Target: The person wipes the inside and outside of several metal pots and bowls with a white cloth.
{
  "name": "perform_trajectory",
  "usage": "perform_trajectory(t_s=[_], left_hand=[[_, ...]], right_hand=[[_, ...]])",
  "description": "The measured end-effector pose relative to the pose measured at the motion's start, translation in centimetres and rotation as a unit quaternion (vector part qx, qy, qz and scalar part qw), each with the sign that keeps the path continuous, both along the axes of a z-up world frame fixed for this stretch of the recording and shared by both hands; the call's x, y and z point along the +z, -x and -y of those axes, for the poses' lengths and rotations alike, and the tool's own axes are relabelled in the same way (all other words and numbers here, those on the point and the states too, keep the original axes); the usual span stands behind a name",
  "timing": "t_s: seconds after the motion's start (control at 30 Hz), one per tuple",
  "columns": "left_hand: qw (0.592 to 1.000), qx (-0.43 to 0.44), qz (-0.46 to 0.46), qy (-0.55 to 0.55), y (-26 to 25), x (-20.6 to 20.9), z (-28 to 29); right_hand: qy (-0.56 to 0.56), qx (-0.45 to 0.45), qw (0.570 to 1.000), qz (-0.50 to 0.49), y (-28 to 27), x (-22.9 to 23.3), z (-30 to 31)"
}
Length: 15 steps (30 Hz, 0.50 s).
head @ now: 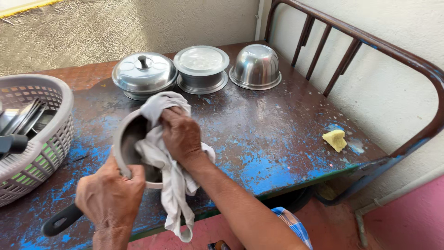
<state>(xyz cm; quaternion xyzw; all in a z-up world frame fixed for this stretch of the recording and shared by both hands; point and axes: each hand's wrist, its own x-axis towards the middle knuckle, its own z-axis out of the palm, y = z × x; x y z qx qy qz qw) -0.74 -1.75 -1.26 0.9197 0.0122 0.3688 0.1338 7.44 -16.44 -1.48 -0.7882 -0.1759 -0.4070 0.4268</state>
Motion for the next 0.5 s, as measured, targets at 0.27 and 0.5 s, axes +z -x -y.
perform_trajectory(t_s=[0.27,0.5], left_hand=[[0.999,-0.031,-0.005,0.036,0.2,0.2,0.1],[0.999,-0.007,-0.022,0.031,-0.1,0.2,0.9]], right_hand=[[0.006,0.076,0.997,0.032,2.0,-0.2,-2.1],[0.01,0.005,0.999,0.03,0.9,1.1,0.2]])
